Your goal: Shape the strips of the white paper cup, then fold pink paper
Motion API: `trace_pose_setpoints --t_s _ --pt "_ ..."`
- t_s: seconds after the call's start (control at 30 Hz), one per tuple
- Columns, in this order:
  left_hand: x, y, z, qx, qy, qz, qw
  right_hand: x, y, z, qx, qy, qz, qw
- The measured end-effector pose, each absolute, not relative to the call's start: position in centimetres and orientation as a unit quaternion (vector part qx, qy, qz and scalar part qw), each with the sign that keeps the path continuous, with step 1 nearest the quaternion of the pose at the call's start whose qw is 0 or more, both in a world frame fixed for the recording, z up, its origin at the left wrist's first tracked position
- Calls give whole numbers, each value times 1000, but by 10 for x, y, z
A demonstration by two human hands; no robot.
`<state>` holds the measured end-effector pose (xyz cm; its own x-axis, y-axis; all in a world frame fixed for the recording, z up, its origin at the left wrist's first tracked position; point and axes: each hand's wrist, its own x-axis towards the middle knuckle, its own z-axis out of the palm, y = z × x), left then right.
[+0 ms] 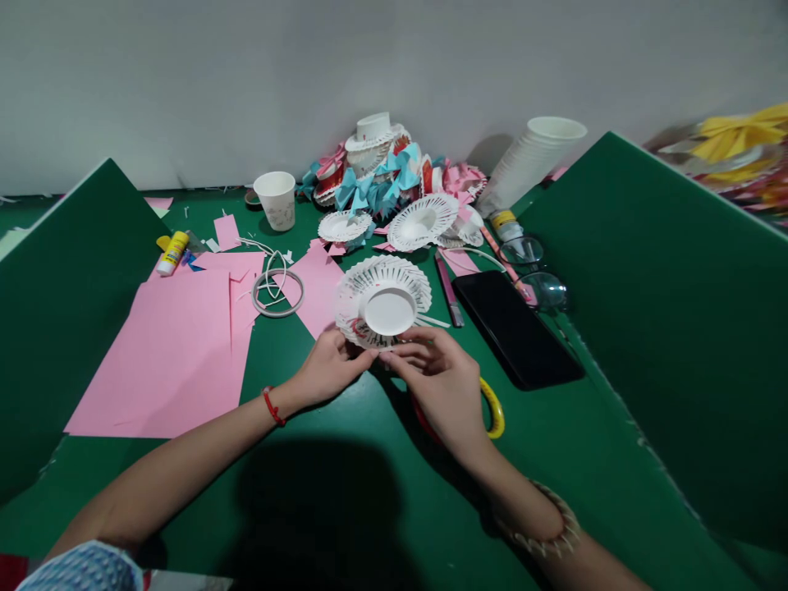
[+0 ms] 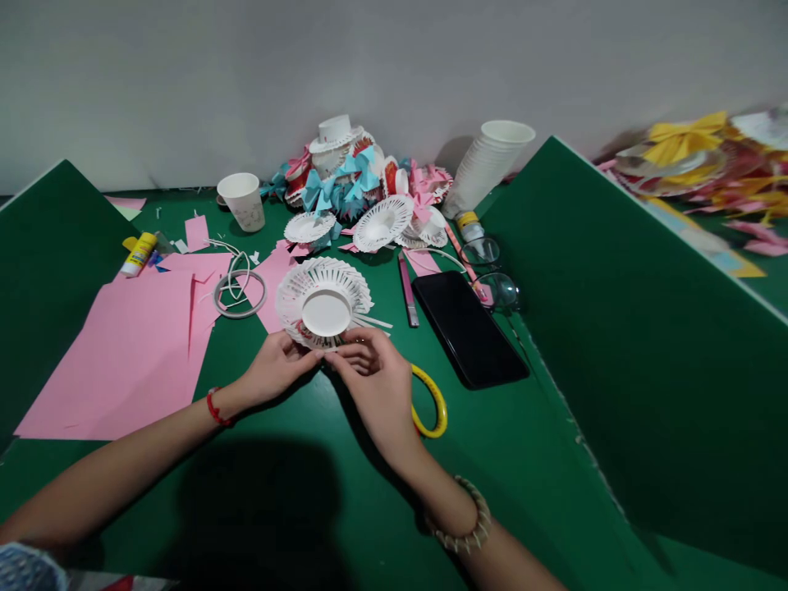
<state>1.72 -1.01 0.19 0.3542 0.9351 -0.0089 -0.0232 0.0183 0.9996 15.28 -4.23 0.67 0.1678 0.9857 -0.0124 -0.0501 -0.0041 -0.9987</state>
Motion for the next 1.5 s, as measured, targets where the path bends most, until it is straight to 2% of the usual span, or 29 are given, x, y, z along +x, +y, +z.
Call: trace_pose_setpoints --t_s 0.37,0.5,0.7,1.07,1.33,1.5 --pt "18 -9 1 523 406 418 622 155 -40 3 -552 -497 444 501" --pt "17 -11 -1 502 403 428 634 156 -38 5 -541 -473 477 506" --pt "2 -2 -8 459 423 540 564 158 -36 12 -545 -416 531 499" --pt "2 -6 -4 564 471 458 500 158 -34 13 -549 -416 538 486" --pt "0 3 -11 463 437 536 555 159 -33 13 -543 -428 540 479" --pt "-1 2 -8 509 471 523 496 158 -33 13 -541 -432 546 473"
